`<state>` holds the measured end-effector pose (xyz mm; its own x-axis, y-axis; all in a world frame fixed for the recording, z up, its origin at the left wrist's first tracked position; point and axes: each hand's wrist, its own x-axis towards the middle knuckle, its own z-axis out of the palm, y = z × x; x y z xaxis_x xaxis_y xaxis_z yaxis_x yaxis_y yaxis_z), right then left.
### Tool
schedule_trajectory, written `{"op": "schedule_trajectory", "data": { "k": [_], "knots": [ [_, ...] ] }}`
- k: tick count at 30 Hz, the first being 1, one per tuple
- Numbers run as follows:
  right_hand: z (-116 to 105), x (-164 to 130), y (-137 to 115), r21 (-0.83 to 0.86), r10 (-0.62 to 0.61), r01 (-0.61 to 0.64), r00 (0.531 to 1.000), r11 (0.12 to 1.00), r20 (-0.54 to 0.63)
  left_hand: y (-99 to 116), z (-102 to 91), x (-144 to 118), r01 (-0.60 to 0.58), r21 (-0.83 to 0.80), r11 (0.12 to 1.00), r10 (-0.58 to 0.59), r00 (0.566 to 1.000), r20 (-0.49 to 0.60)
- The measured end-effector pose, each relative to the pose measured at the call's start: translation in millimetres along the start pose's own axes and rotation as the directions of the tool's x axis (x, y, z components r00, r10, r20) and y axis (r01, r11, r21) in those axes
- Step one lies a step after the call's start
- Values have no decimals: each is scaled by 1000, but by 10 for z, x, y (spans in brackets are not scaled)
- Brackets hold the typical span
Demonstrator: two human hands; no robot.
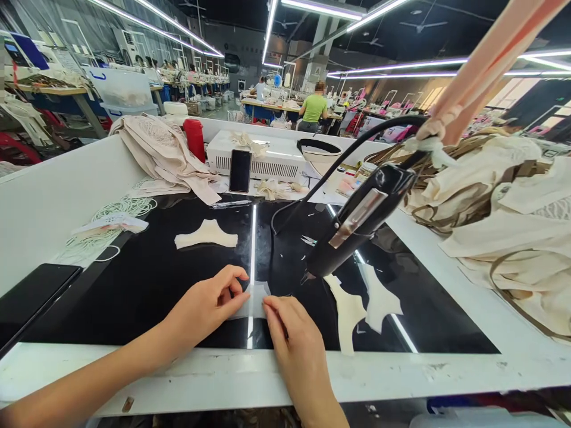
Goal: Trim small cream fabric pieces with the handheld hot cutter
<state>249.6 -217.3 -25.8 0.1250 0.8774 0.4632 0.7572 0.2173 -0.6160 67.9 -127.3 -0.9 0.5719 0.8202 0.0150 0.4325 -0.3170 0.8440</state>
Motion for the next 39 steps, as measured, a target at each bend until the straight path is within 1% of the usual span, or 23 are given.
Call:
{"op": "schedule_trajectory", "data": {
  "k": [2, 4, 7, 10, 15, 20, 23, 32, 39],
  "knots": [
    [18, 16, 20, -79, -65, 66, 998, 995, 15, -18, 15, 10, -90, 233, 968, 101, 994, -37],
    [37, 24, 39, -166, -105, 108, 994, 980, 30, -41, 37, 20, -153, 382, 911, 175, 984, -24],
    [56, 30, 51, -284, -139, 146, 989, 948, 44, -76, 66, 23, -210, 515, 831, 239, 971, 11],
    [59, 27, 44, -355, -149, 163, 987, 921, 67, -99, 83, 14, -226, 590, 775, 263, 965, 25],
    [41, 11, 29, -431, -173, 192, 981, 882, 83, -94, 113, -11, -256, 627, 736, 297, 954, 40],
    [34, 11, 49, -455, -185, 208, 978, 866, 96, -96, 132, -21, -270, 627, 731, 288, 955, 75],
    [45, 15, 51, -465, -183, 209, 978, 861, 101, -115, 143, -16, -275, 630, 726, 294, 953, 77],
    [61, 14, 11, -500, -202, 212, 977, 840, 74, -155, 147, 10, -315, 662, 680, 363, 929, 70],
    [85, 16, 6, -497, -204, 208, 977, 842, 63, -141, 116, -12, -298, 678, 672, 325, 941, 92]
  ]
}}
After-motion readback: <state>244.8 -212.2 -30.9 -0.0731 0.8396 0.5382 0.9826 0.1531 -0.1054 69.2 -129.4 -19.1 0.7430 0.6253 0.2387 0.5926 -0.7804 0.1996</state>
